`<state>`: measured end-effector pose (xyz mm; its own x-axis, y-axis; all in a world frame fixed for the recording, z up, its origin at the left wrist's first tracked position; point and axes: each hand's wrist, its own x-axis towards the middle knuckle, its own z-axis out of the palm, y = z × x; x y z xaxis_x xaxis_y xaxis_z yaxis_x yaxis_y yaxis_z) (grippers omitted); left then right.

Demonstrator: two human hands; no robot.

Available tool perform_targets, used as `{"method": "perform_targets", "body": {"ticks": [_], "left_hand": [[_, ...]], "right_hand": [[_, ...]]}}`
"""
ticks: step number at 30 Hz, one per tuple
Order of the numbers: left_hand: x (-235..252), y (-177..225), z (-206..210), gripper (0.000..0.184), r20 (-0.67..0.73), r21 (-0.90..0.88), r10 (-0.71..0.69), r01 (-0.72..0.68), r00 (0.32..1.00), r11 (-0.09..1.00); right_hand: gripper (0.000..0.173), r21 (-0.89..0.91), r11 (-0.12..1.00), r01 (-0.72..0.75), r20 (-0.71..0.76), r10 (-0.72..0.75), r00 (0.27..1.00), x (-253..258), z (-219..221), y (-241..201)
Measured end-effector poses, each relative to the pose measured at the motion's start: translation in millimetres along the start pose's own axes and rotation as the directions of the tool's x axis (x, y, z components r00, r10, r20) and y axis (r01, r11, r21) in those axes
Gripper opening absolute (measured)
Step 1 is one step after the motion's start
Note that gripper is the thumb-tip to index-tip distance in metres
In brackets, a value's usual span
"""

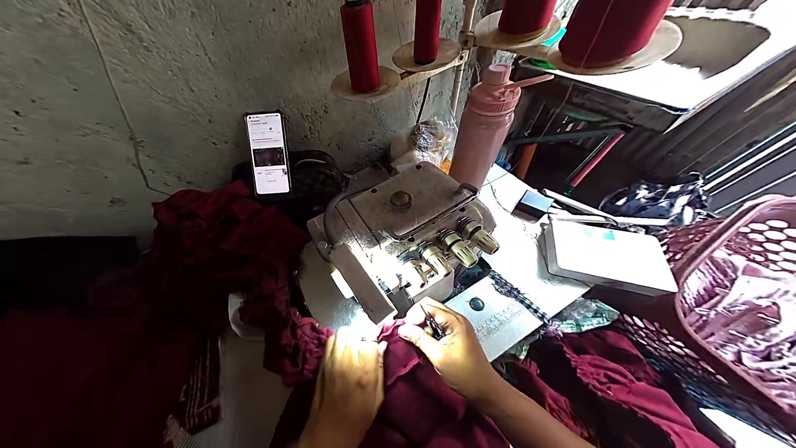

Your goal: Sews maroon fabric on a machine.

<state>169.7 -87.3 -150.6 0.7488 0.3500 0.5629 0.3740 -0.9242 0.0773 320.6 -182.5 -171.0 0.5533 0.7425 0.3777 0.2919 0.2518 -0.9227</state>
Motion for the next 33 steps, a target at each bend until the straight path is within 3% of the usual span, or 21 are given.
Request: {"method": "perform_targets", "body": {"ticks": [5, 9, 13, 21, 24, 26, 29, 33], "left_hand": [[6, -18, -6, 0.059, 0.031, -0.197, -0.148, 0.151, 0.989, 0.969], [16, -19, -8, 0.035, 0.174, -0.392, -0.265, 0.313, 0.948, 0.865], [18, -19, -9, 0.023, 0.206, -0.530, -0.278, 0.346, 0.938, 0.774], [17, -12, -4, 0.018, 0.108, -0.535, -0.312, 0.320, 0.944, 0.782], [16, -10, -3, 0.019, 0.073, -0.505, -0.306, 0.300, 0.949, 0.809], [14, -9, -4, 0.025, 0.042, -0.454, -0.272, 0.261, 0.961, 0.852], [9, -10, -5, 0.032, 0.016, -0.347, -0.191, 0.184, 0.982, 0.920], [6, -11, -10, 0.033, 0.023, -0.317, -0.189, 0.187, 0.982, 0.930]], "right_hand": [[0.010, 0.037, 0.999, 0.031, -0.048, -0.029, 0.998, -1, 1, 3], [0.009, 0.060, 0.995, 0.082, -0.041, -0.080, 0.996, -2, 4, 3], [0.009, 0.068, 0.990, 0.126, -0.047, -0.123, 0.991, -4, 4, 3], [0.017, 0.186, 0.966, -0.181, 0.086, 0.168, 0.982, -5, 5, -7], [0.004, 0.309, 0.882, -0.356, 0.083, 0.348, 0.934, -3, 10, -15], [0.006, 0.400, 0.822, -0.404, 0.075, 0.410, 0.909, -2, 11, -17], [0.009, 0.404, 0.831, -0.382, 0.013, 0.412, 0.911, -1, 11, -17], [0.011, 0.109, 0.978, -0.179, -0.052, 0.185, 0.981, -4, 10, -12]]}}
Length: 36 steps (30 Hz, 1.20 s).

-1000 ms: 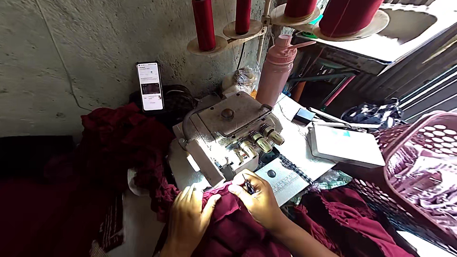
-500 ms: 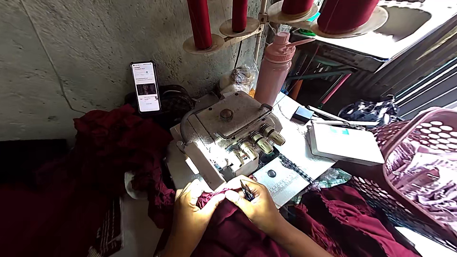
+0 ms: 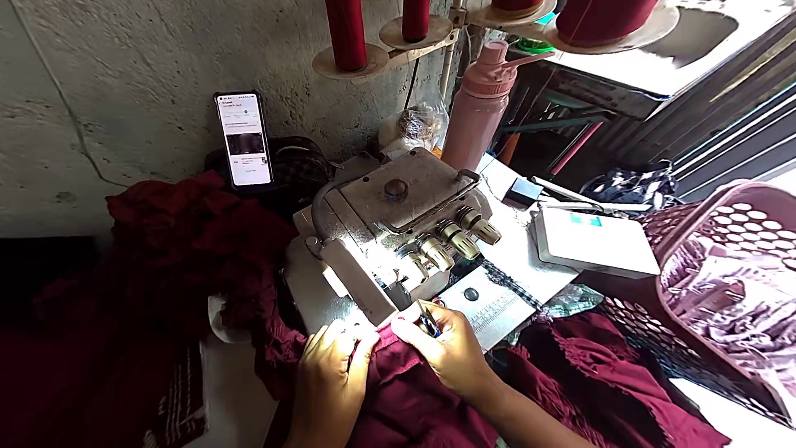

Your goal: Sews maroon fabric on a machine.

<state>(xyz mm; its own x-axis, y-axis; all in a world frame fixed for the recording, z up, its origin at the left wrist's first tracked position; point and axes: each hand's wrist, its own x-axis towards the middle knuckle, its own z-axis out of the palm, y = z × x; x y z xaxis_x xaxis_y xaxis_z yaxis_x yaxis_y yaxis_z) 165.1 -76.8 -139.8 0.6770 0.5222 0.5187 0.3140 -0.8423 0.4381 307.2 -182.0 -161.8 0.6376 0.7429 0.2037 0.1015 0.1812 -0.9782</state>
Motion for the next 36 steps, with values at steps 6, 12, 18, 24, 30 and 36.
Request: {"method": "perform_targets", "body": {"ticks": [6, 12, 18, 24, 30, 36], "left_hand": [[1, 10, 4, 0.028, -0.056, 0.153, -0.055, 0.063, 0.997, 0.986], [13, 11, 2, 0.021, -0.040, 0.182, -0.131, 0.136, 0.991, 0.974], [25, 4, 9, 0.026, -0.034, 0.187, -0.153, 0.156, 0.988, 0.970], [30, 5, 7, 0.038, 0.006, 0.222, -0.250, 0.243, 0.968, 0.944], [33, 2, 8, 0.047, 0.011, 0.278, -0.243, 0.230, 0.970, 0.933], [29, -4, 0, 0.054, 0.070, 0.211, -0.238, 0.219, 0.969, 0.953]], "right_hand": [[0.021, -0.429, 0.870, 0.244, -0.015, -0.277, 0.961, 9, 3, 13], [0.022, -0.574, 0.799, 0.179, 0.008, -0.213, 0.977, 19, 5, 5], [0.022, -0.699, 0.673, 0.242, 0.019, -0.320, 0.947, 24, 7, 1], [0.025, -0.676, 0.696, 0.242, -0.010, -0.337, 0.942, 26, 6, 9], [0.018, -0.752, 0.598, 0.276, 0.014, -0.404, 0.915, 27, 11, 7], [0.017, -0.636, 0.722, 0.274, 0.030, -0.331, 0.943, 20, 0, 9]]}}
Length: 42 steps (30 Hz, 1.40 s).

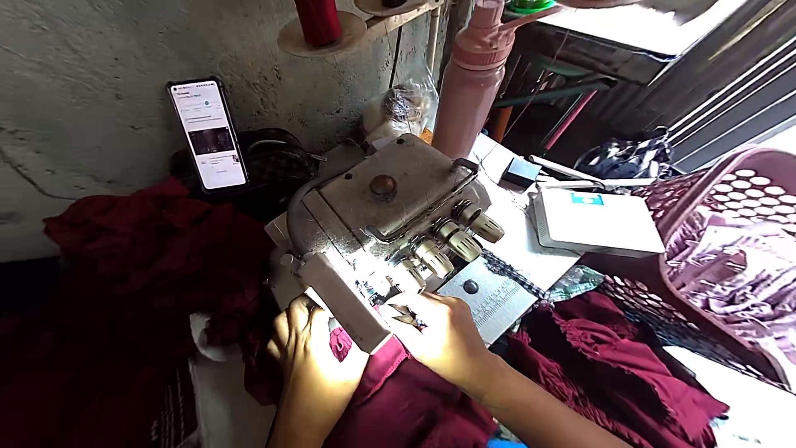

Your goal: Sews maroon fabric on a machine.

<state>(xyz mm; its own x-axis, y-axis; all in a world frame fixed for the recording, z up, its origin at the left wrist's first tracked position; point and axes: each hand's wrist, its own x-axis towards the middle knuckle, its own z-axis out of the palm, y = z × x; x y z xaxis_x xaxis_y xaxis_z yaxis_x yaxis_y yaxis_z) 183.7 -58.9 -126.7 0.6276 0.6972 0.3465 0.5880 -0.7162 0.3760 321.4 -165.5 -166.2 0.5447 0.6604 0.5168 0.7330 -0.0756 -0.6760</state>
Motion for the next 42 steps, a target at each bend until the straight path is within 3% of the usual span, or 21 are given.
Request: {"method": "perform_targets", "body": {"ticks": [4, 10, 30, 32, 34, 37, 42], "left_hand": [[-2, -2, 4, 0.062, -0.053, -0.001, 0.018, -0.019, 0.998, 1.000], [-4, 1, 7, 0.059, -0.098, 0.046, 0.022, -0.018, 0.995, 0.999], [-3, 2, 11, 0.062, -0.083, 0.112, -0.010, 0.020, 0.997, 0.994], [-2, -1, 11, 0.067, -0.067, 0.089, -0.007, 0.013, 0.998, 0.996], [2, -13, 5, 0.070, 0.026, -0.059, -0.020, 0.021, 0.999, 0.998], [17, -40, 2, 0.040, 0.090, -0.329, -0.043, 0.071, 0.995, 0.942], [24, -38, 12, 0.030, -0.099, -0.206, 0.021, -0.041, 0.995, 0.978]], "right_hand": [[0.021, 0.135, 0.991, -0.003, 0.064, -0.006, 0.998, -6, -2, -1], [0.027, 0.061, 0.998, -0.010, 0.040, 0.008, 0.999, -3, 4, 0], [0.024, -0.041, 0.998, -0.045, 0.036, 0.047, 0.998, 4, 2, -5], [0.023, -0.044, 0.998, -0.051, 0.033, 0.052, 0.998, 4, 3, -6], [0.023, -0.040, 0.998, -0.054, 0.027, 0.056, 0.998, 4, 3, -6], [0.022, -0.029, 0.998, -0.061, 0.011, 0.062, 0.998, 2, 5, -7], [0.023, -0.037, 0.997, -0.066, 0.009, 0.066, 0.998, 2, 5, -8]]}}
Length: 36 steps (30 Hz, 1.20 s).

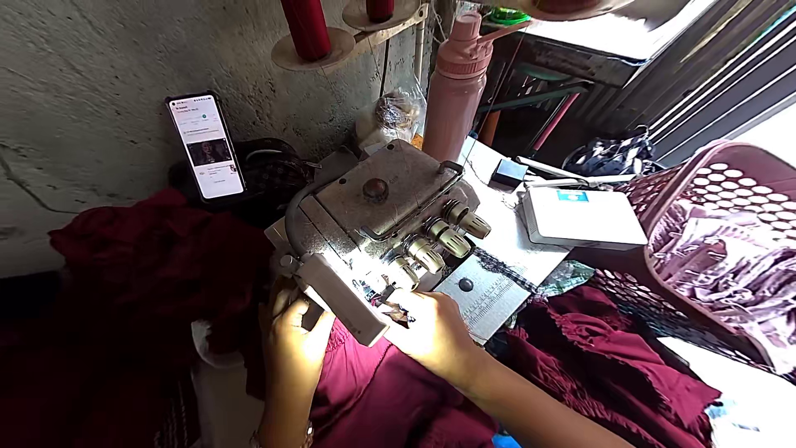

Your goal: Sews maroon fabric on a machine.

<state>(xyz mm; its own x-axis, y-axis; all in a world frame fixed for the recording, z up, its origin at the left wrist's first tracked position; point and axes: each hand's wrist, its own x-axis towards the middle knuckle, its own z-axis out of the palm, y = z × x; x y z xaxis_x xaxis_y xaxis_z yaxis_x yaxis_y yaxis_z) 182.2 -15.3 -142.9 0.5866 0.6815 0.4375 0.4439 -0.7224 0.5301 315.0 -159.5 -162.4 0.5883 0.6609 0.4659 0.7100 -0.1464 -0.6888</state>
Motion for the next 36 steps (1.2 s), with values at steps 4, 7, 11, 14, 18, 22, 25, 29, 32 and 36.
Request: {"method": "perform_targets", "body": {"ticks": [4, 7, 11, 14, 18, 22, 25, 29, 32, 36], "left_hand": [[-2, 4, 2, 0.030, 0.004, 0.075, 0.054, -0.054, 0.999, 0.996], [-4, 6, 3, 0.031, 0.010, 0.135, 0.095, -0.096, 0.995, 0.986], [-5, 6, 4, 0.035, 0.024, 0.166, 0.071, -0.074, 0.997, 0.983], [-5, 8, 4, 0.036, 0.014, 0.191, 0.057, -0.059, 0.998, 0.980], [-8, 14, 5, 0.038, -0.057, 0.235, 0.024, -0.010, 0.998, 0.972], [-9, 15, 7, 0.034, -0.131, 0.202, 0.033, -0.006, 0.991, 0.979], [-9, 15, 8, 0.031, -0.146, 0.192, 0.027, 0.001, 0.989, 0.981], [-8, 16, 8, 0.032, -0.132, 0.199, 0.005, 0.022, 0.991, 0.980], [-9, 17, 8, 0.030, -0.133, 0.197, -0.014, 0.040, 0.991, 0.980], [-9, 18, 10, 0.028, -0.156, 0.199, -0.076, 0.107, 0.985, 0.974]], "right_hand": [[0.022, -0.006, 1.000, -0.003, -0.012, 0.003, 1.000, 0, 1, 0], [0.022, -0.006, 1.000, -0.007, -0.009, 0.007, 1.000, 0, 1, 0], [0.021, -0.011, 1.000, 0.004, -0.017, -0.004, 1.000, 0, 2, 1], [0.021, -0.009, 1.000, 0.011, -0.019, -0.011, 1.000, 0, 2, 1], [0.022, -0.009, 1.000, 0.011, -0.016, -0.011, 1.000, 0, 2, 2], [0.022, 0.004, 1.000, 0.024, -0.014, -0.024, 1.000, -1, 3, 5], [0.022, 0.004, 1.000, 0.021, 0.003, -0.021, 1.000, -1, 2, 6], [0.024, 0.002, 1.000, 0.024, 0.002, -0.024, 1.000, 0, 1, 5], [0.025, 0.010, 1.000, 0.021, 0.012, -0.021, 1.000, -1, 1, 6], [0.026, 0.027, 1.000, 0.014, 0.016, -0.014, 1.000, -2, 1, 9]]}}
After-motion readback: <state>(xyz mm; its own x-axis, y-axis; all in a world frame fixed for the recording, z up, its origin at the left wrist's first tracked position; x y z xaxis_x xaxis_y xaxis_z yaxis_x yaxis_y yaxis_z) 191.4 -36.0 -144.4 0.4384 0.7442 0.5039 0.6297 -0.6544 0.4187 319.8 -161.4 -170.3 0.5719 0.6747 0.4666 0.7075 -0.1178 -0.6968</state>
